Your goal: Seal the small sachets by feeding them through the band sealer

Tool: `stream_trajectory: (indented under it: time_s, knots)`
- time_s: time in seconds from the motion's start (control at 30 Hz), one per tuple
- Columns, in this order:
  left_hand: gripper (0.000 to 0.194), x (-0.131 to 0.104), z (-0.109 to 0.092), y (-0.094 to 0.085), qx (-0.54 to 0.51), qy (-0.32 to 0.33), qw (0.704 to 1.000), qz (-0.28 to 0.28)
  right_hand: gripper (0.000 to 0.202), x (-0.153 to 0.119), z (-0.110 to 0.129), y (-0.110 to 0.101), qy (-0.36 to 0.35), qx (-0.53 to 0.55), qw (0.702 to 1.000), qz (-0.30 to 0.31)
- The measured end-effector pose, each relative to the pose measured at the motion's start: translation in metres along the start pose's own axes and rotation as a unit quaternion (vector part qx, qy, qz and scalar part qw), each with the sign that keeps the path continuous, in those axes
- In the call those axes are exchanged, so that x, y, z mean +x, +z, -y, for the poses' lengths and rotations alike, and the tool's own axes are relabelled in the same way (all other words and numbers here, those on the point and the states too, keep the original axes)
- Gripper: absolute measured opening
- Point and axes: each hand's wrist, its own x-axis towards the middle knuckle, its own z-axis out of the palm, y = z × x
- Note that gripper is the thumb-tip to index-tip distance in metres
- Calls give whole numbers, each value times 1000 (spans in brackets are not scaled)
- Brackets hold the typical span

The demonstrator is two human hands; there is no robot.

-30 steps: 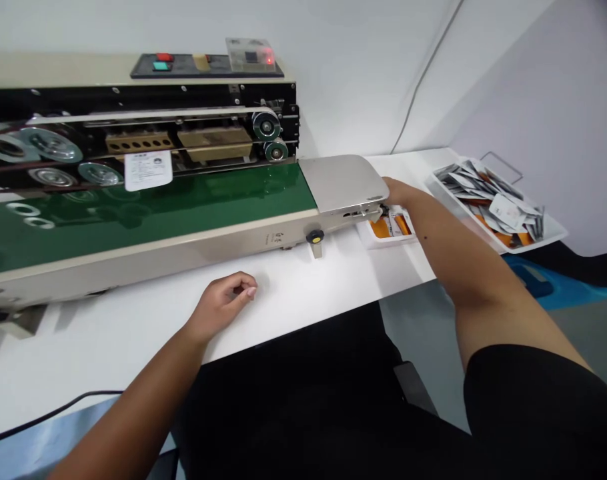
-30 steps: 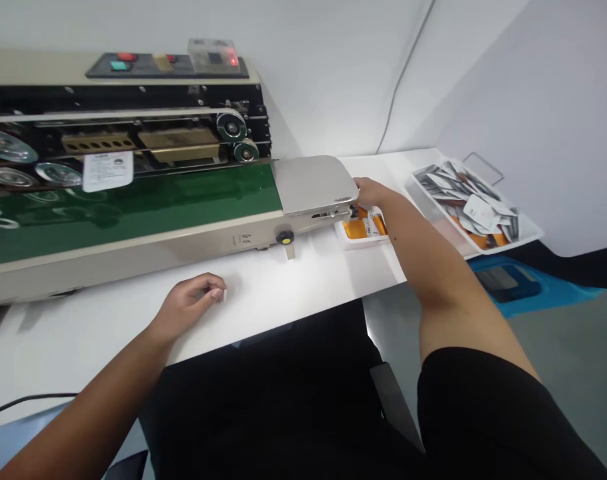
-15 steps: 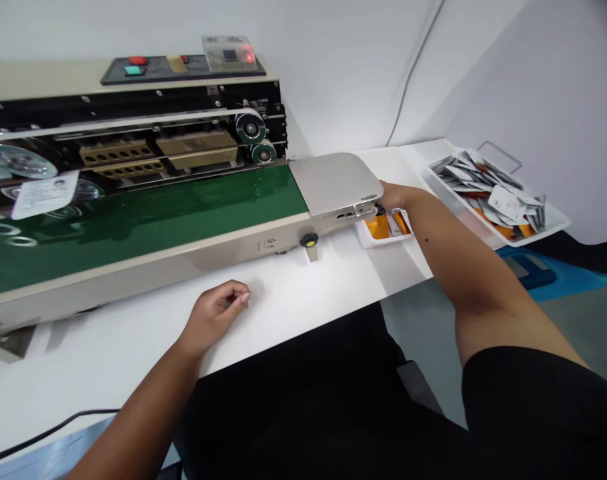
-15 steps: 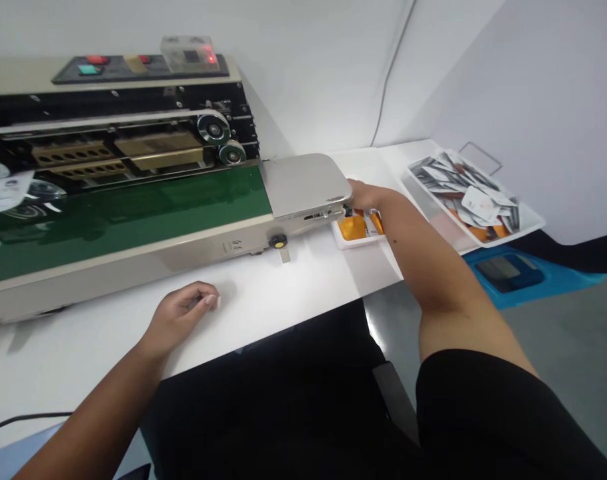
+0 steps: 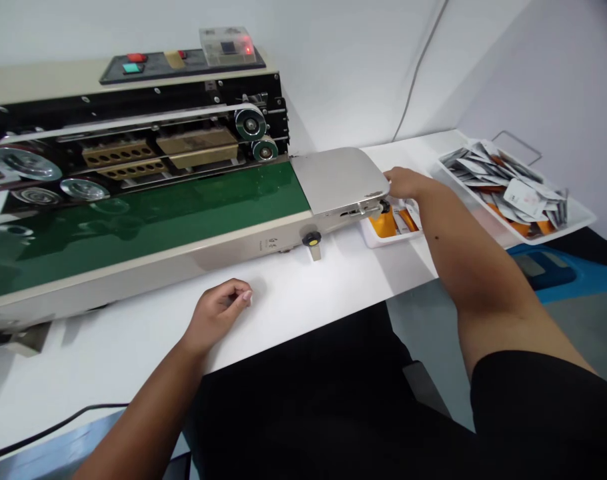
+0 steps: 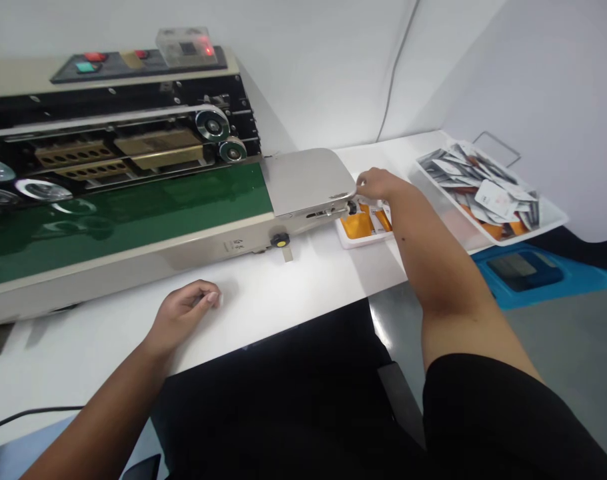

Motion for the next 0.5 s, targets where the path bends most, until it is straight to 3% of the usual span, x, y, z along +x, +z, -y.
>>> stream_trajectory:
  time_s: [0.1,0.27,0.43,0.5]
  knots:
    - [30,0,1,0,2,-5,1000,-1,40,-2,-4,1,38,-5,998,55]
    - [30,0,0,0,-9,-5,1000,-1,44,-16,5,3,19,26,991,133]
    - [30,0,0,-1,-13,-9,1000,-4,53,-19,4,-1,-17,27,967,252]
    - [31,0,1,-1,-14,-14,1000,-3,56,-20,3,-3,-19,18,963,269]
